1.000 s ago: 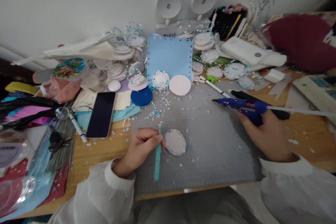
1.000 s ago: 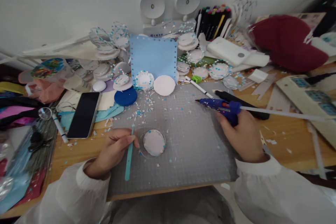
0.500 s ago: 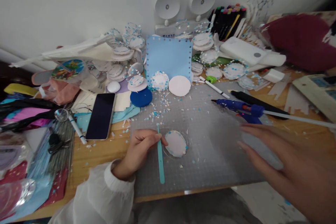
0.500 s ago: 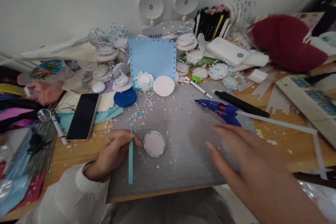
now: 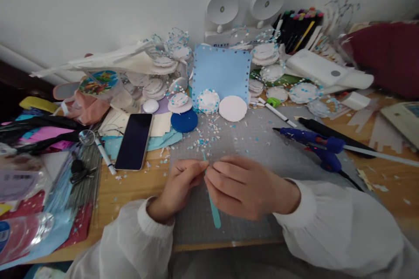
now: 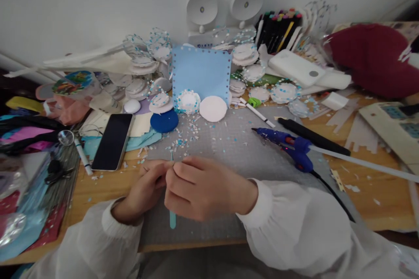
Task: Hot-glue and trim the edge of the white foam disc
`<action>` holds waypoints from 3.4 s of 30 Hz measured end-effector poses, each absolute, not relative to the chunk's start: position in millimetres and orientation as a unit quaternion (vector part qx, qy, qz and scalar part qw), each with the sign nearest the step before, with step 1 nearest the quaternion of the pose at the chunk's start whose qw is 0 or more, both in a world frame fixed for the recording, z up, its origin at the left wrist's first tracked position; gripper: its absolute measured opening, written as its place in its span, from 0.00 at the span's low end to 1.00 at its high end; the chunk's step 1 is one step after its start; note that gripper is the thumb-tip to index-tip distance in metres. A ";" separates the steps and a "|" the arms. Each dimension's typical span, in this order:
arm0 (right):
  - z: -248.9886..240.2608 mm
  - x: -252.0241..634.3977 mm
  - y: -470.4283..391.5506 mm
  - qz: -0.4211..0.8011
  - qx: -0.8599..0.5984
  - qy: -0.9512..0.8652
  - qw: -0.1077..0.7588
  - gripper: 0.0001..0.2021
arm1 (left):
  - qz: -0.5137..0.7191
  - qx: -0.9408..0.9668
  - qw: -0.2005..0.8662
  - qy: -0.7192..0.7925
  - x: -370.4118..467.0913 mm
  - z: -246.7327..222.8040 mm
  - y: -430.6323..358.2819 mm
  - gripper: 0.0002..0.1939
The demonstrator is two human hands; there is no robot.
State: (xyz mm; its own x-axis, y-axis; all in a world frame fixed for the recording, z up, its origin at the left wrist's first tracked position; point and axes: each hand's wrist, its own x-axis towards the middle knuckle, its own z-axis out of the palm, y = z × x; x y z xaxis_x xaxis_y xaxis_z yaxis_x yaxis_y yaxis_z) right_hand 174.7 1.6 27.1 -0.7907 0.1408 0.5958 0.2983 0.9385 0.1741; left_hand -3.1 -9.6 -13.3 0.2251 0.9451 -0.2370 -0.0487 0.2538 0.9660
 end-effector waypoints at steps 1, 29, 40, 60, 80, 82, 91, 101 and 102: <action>27.7 176.1 2.7 -0.132 -0.111 -0.935 0.310 0.07 | 0.393 0.465 0.634 0.477 -3.1 -12.8 -10.2 0.27; 5.4 221.5 0.2 0.468 -0.402 -0.459 0.640 0.05 | 0.391 0.696 0.480 0.364 -7.4 -23.7 -11.3 0.37; 3.3 210.4 -14.1 0.526 -0.380 -0.476 0.594 0.05 | 0.383 0.728 0.442 0.357 -8.8 -23.5 -11.3 0.39; 3.1 208.3 -13.3 0.476 -0.413 -0.524 0.573 0.05 | 0.367 0.754 0.419 0.348 -7.3 -21.0 -10.0 0.41; 5.8 209.9 -15.5 0.491 -0.421 -0.520 0.557 0.06 | 0.367 0.768 0.395 0.345 -6.0 -18.9 -8.4 0.42; 7.2 209.9 -15.9 0.479 -0.429 -0.530 0.552 0.06 | 0.369 0.767 0.395 0.346 -5.7 -18.8 -8.3 0.42; 9.0 210.1 -14.6 0.446 -0.420 -0.543 0.574 0.05 | 0.375 0.769 0.387 0.345 -5.6 -17.6 -8.8 0.40; 8.2 209.9 -16.0 0.385 -0.405 -0.586 0.586 0.11 | 0.391 0.779 0.346 0.347 -6.3 -18.4 -9.0 0.41; 9.5 210.0 -15.3 0.364 -0.397 -0.596 0.596 0.12 | 0.401 0.779 0.331 0.350 -5.3 -17.8 -9.1 0.41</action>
